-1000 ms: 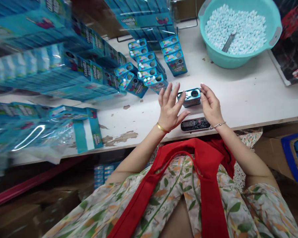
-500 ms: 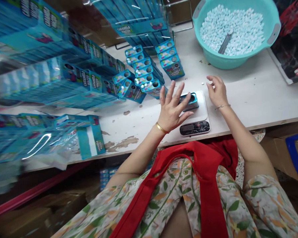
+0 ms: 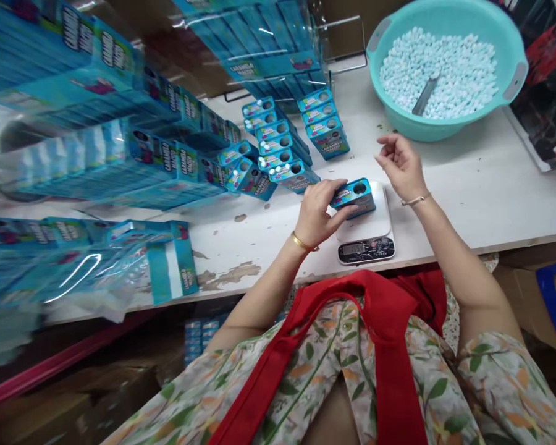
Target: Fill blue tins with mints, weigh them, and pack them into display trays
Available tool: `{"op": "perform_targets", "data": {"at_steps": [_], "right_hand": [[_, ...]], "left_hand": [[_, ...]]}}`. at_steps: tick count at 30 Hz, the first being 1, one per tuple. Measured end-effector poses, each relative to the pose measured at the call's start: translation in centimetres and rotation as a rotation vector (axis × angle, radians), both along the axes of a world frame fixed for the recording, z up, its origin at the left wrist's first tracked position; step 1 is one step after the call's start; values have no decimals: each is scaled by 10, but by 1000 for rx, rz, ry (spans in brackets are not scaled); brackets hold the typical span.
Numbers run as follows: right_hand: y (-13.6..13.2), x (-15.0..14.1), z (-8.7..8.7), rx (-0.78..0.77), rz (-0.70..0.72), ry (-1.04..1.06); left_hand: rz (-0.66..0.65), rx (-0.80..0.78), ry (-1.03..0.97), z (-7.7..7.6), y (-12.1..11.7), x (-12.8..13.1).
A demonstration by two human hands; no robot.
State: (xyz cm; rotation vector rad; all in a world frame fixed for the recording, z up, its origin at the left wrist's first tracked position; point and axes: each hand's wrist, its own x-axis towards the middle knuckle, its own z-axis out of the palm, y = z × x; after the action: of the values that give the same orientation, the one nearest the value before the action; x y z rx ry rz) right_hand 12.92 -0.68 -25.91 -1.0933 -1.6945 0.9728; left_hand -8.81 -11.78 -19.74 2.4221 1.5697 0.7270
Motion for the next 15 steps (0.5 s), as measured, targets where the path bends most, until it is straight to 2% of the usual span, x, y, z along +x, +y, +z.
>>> {"op": "perform_targets", "data": {"at_steps": [2,4,6,7,9,11,15], "right_hand": [[-24,-4,29,13,89,95],[-45,-9,55,26,174,70],[-58,-11,71,51,162,34],[-61,-11,75,67,110,36],[-63,-6,73,84,-48,82],[-62,3,61,43,-180,141],[-69,21,23,-198,-216,194]], "left_hand": [[-29,-1,-59,0,2,0],[-64,-7,-103,0,3,1],[-76,-9,-128,2,4,0],[-67,-8,-133,3,5,0],[-22,7,-123,5,13,-3],[45,35,-85,6,30,-8],[166,13,21,-5,82,-18]]}}
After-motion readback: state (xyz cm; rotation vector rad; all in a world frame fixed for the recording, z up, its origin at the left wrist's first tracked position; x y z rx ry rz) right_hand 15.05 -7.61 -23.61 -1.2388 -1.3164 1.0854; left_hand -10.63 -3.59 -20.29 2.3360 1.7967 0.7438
